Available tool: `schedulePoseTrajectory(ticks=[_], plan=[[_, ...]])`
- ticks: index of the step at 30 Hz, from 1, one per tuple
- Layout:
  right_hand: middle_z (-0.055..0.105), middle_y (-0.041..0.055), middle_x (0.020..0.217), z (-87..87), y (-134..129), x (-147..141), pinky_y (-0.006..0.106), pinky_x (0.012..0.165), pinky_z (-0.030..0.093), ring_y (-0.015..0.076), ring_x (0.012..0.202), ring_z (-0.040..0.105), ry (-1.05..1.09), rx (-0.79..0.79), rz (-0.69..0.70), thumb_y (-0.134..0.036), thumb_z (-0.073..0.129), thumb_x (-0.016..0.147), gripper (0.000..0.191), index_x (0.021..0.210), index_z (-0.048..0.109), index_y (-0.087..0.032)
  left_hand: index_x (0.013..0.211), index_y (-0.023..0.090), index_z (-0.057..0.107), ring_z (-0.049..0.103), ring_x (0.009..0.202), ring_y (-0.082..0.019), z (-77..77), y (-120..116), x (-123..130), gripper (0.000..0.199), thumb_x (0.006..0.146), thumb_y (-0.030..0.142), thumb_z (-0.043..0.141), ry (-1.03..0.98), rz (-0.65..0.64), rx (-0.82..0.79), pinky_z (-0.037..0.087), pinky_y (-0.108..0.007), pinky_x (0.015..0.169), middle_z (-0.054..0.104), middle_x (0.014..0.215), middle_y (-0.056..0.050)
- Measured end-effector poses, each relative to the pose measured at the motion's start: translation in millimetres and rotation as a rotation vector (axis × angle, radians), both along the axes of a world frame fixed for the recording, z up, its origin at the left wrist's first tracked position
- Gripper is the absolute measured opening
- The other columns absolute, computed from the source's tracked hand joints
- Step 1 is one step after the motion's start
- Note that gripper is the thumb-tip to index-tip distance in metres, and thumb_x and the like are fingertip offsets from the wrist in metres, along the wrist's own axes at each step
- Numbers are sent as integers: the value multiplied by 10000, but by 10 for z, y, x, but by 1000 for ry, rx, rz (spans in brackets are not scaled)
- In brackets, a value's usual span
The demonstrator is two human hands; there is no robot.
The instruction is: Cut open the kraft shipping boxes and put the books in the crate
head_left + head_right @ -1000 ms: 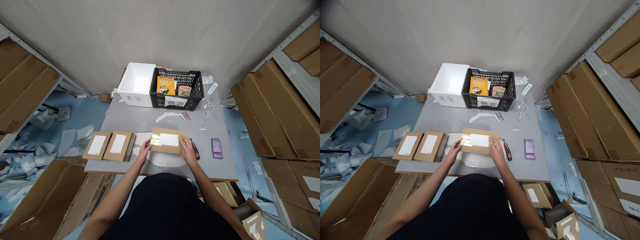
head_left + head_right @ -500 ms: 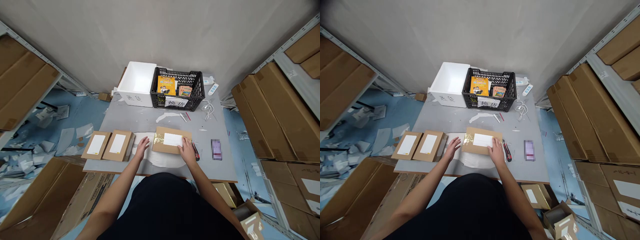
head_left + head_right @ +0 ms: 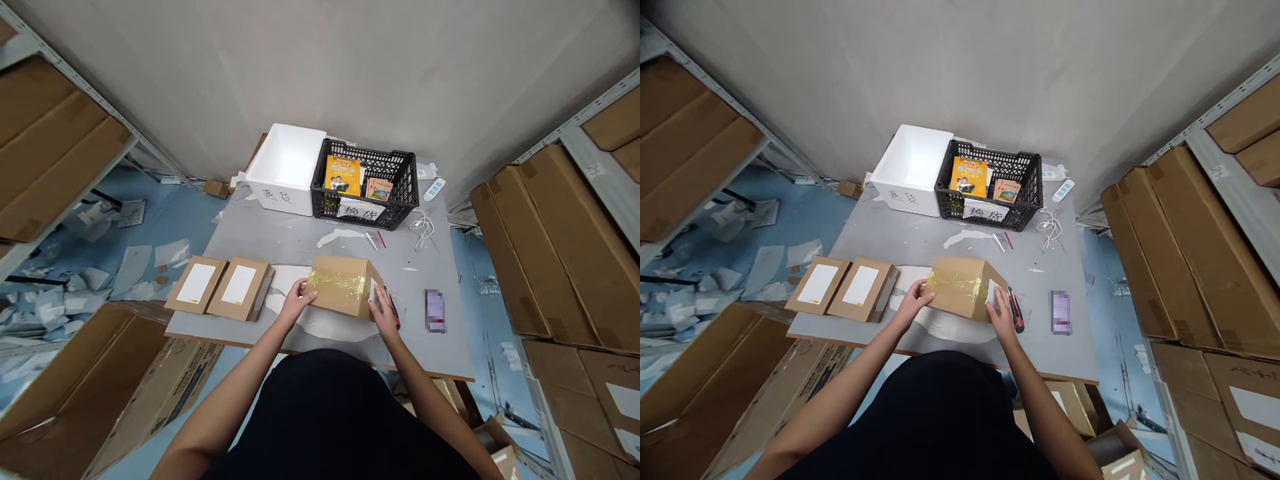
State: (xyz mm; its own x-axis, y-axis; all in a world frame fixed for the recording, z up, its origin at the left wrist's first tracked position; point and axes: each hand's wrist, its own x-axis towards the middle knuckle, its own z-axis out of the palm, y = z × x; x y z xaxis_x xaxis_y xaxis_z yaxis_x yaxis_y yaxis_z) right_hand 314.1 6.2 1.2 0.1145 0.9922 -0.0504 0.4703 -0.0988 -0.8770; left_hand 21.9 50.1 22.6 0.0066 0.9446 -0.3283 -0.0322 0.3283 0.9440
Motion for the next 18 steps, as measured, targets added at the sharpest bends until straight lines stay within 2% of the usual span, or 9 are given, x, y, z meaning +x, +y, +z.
schedulePoseTrajectory(ticks=[4,6,9,11,12,15,18], plan=[[454,95,1456,306,53,-503,436,1100,383,226,1341,432,149,88,21,-450,378,957,529,1439,404,-233,1129,209,583,545,807,-138,165,-20,-306,505,695,407,747,186,47,87,466,-258,736,566,902,-17],[465,106,1434,502,92,-644,446,1092,394,229,1316,454,65,200,1,-376,394,963,491,1431,414,-230,1111,204,599,533,787,-129,231,-30,-370,453,723,403,723,208,36,110,458,-251,720,557,900,-18],[522,101,1363,717,155,-711,483,1095,383,251,1298,455,-179,310,230,-278,433,944,418,1352,523,-255,1082,199,617,539,795,-134,284,-45,-367,414,739,412,708,188,46,124,458,-255,726,565,896,-23],[551,104,1318,774,181,-711,496,1078,399,267,1291,450,-305,316,384,-250,438,937,402,1322,555,-256,1073,200,634,554,820,-145,283,-50,-338,408,739,423,707,155,45,122,464,-264,738,582,919,-33],[554,110,1307,780,184,-706,499,1071,405,276,1292,443,-354,308,407,-253,442,936,403,1323,554,-248,1081,203,640,563,841,-151,270,-49,-325,411,741,426,705,130,30,121,469,-272,754,592,942,-40],[541,131,1293,753,139,-651,491,1057,410,295,1285,435,-460,262,330,-309,446,941,424,1349,524,-222,1158,212,622,583,911,-170,169,-25,-297,465,754,432,694,48,-20,124,480,-304,818,617,1016,-60],[526,150,1279,707,42,-459,483,1030,421,306,1249,461,-505,177,172,-408,454,934,483,1369,493,-203,1196,200,595,593,938,-185,-19,3,-285,531,742,457,694,53,22,71,495,-341,841,619,1060,-82]])
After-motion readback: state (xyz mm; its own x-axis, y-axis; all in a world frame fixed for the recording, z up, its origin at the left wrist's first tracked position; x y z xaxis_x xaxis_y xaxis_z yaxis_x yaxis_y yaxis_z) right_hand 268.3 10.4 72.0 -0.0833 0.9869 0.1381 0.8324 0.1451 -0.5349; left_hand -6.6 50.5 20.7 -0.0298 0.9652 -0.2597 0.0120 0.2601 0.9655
